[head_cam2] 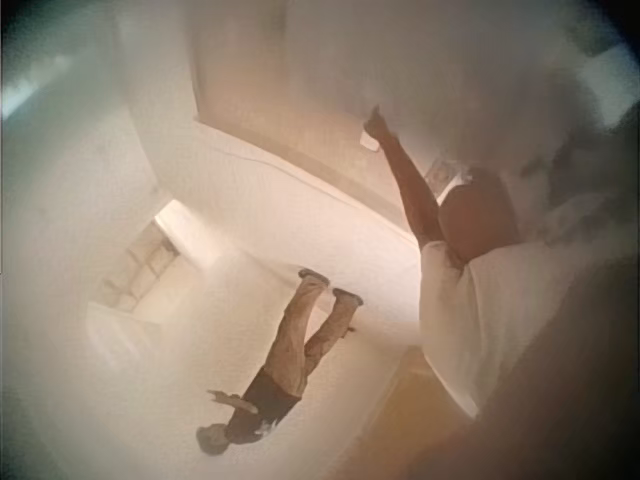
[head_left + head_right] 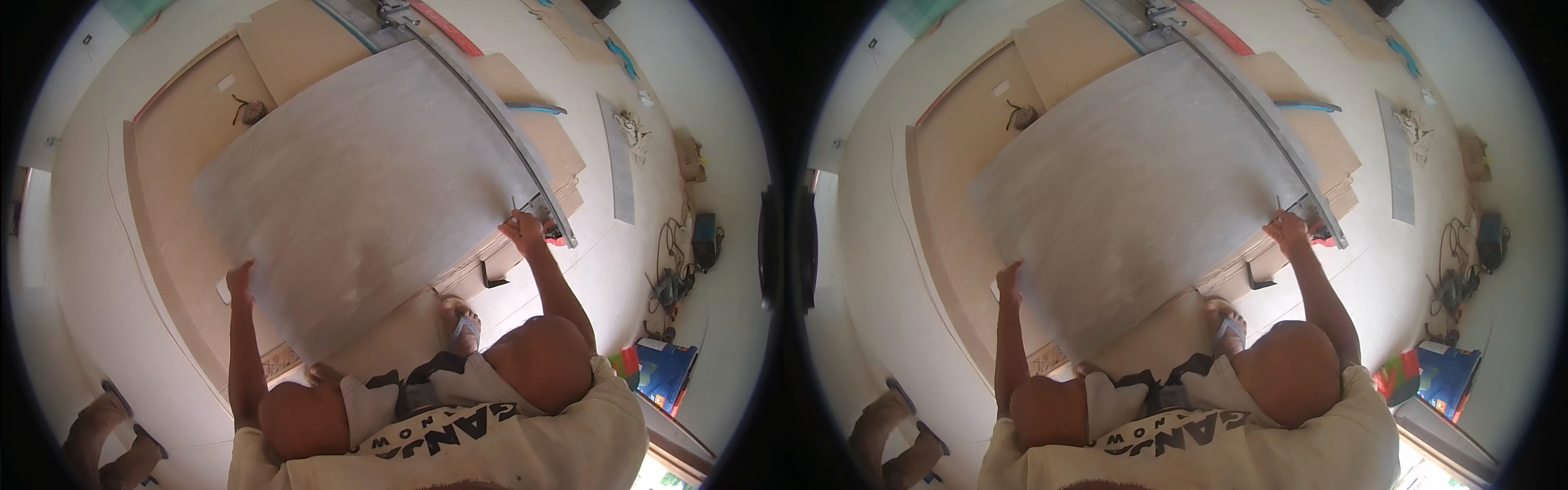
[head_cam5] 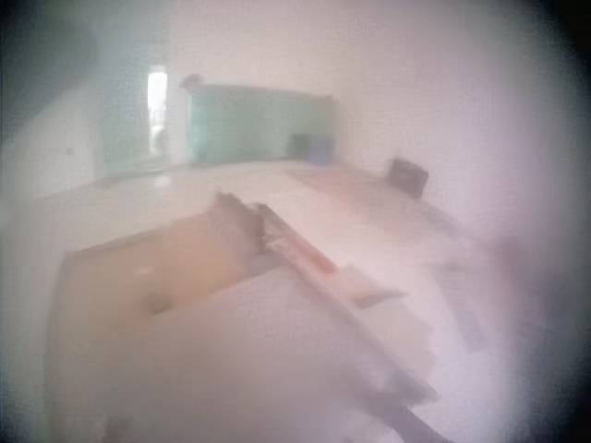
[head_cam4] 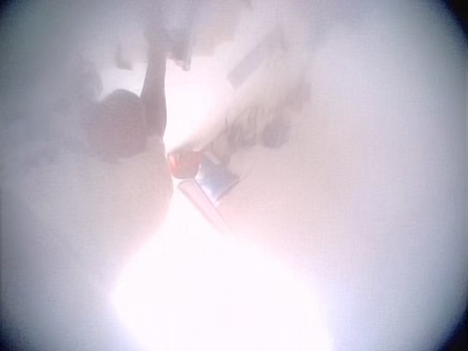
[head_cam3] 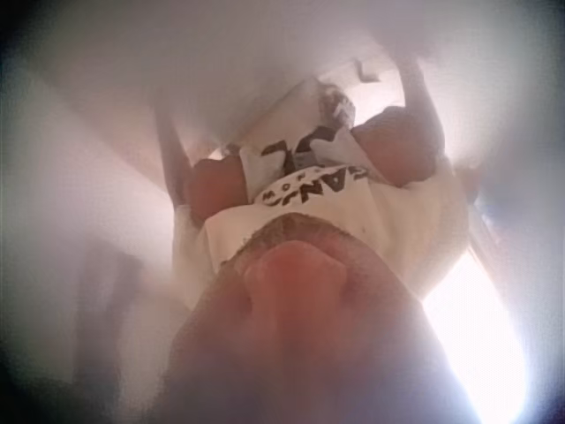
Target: The person measures a floor area and a large ceramic tile using a tape measure and a pencil. They mark the tile with measurements and then position it on a manual tile cutter to prepare for cutting.
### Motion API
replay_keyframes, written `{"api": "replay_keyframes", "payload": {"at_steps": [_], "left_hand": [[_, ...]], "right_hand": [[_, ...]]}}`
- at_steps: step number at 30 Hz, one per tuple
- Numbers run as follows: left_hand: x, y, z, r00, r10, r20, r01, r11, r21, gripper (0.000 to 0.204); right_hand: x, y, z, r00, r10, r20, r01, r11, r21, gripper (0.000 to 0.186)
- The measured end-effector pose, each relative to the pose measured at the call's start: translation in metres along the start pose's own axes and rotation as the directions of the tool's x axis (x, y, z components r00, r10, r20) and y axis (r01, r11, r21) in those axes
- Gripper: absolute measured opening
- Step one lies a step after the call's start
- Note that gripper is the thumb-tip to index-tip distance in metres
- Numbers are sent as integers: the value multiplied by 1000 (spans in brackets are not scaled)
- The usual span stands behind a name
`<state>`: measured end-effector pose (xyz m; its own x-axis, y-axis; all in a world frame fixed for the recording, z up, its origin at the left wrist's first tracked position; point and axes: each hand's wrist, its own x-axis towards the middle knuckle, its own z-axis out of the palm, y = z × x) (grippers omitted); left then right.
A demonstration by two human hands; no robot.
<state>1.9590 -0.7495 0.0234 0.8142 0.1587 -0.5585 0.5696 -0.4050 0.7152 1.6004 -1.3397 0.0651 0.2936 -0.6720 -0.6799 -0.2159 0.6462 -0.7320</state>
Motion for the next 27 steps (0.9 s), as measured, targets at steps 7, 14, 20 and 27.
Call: {"api": "replay_keyframes", "payload": {"at_steps": [7, 14, 20, 27], "left_hand": [[-3, 4, 13, 998, -44, -35, 42, 998, -56, 62], [-35, 34, 33, 997, -64, 51, 66, 997, -29, 75], [-31, 31, 51, 995, -45, 85, 45, 999, -2, 82], [-18, 33, 75, 989, -5, 147, -4, 998, 64, 89]], "right_hand": [[-45, -33, 11, 996, -8, 88, 7, 1000, 7, 22], [-64, -26, 9, 978, -25, 206, 36, 998, -51, 21], [-67, -28, 11, 965, -37, 260, 68, 991, -112, 16], [-80, -33, 6, 959, -22, 283, 70, 984, -161, 16]]}}
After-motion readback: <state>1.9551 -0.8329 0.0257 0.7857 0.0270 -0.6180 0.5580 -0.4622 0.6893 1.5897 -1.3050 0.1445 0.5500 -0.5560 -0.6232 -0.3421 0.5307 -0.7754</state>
